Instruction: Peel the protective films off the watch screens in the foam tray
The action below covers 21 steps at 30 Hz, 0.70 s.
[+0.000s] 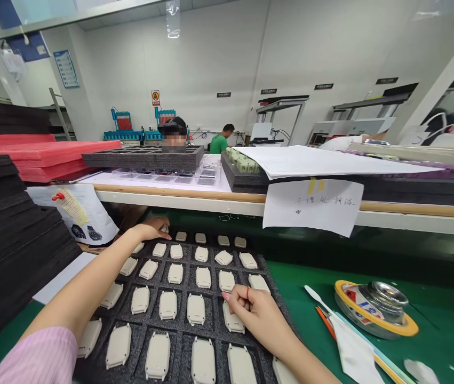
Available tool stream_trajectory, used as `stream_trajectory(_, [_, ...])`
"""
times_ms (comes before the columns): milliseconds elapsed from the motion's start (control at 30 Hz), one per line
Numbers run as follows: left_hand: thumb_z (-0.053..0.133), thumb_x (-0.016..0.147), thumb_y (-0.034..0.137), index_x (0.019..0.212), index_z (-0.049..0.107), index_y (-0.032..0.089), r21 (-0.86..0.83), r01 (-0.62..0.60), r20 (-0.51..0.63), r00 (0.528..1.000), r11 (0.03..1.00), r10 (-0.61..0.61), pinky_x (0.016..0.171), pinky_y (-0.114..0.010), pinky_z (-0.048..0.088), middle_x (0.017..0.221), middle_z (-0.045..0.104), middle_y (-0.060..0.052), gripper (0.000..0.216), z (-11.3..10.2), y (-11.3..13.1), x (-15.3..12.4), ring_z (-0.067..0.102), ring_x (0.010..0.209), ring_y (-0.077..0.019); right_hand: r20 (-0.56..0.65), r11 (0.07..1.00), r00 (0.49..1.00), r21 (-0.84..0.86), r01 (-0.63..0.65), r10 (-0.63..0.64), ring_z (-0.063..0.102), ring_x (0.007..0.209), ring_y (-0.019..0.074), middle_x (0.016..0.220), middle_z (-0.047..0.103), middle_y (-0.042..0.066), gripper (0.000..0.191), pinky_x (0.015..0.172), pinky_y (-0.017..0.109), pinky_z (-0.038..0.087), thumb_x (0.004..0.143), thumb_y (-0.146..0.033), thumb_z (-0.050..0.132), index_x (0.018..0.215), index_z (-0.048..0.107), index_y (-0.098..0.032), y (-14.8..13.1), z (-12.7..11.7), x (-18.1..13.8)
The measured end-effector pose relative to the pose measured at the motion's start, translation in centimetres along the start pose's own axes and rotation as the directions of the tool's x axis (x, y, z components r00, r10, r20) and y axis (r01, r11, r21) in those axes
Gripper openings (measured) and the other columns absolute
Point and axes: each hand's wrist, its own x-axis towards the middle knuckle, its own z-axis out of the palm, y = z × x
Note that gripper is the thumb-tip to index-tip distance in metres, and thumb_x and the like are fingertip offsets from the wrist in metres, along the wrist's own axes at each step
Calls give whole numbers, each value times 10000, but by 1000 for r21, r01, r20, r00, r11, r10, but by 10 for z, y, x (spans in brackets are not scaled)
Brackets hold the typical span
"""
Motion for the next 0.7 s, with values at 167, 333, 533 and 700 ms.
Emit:
stream_trajectory(167, [615,940,357,1219,594,165,-33,-20,-13,1000,999,20,867,-439,554,1198,628,-90,340,5,-10,-2,640,1016,-229,-8,1000,1000,-10,-3,3,364,537,135,542,370,-38,412,593,274,380,887,-484,445,570,419,-223,2,0,0])
stream_trajectory(333, [613,940,361,1227,588,167,-51,31,-96,995,998,-36,881,-449,548,1216,619,-94,347,-4,-29,-2,633,1037,-236,-6,1000,1000,-8,-5,5,368,529,132,533,377,-39,413,601,275,391,884,-484,448,567,429,-222,3,1,1])
stream_trajectory(533, [610,942,367,1154,624,166,-118,106,-144,982,987,-122,861,-424,556,1166,642,-82,292,13,-51,-11,644,997,-219,0,1000,1000,-10,-1,1,359,535,130,542,373,-41,416,597,274,383,889,-488,441,572,415,-221,4,1,-1])
stream_trajectory(700, [594,952,364,1179,615,168,-186,113,-293,942,976,-165,880,-435,550,1198,632,-88,301,40,-58,-17,637,1027,-227,4,1000,1000,-7,-6,6,350,536,127,549,363,-43,412,604,268,392,896,-478,447,577,407,-221,4,1,-1])
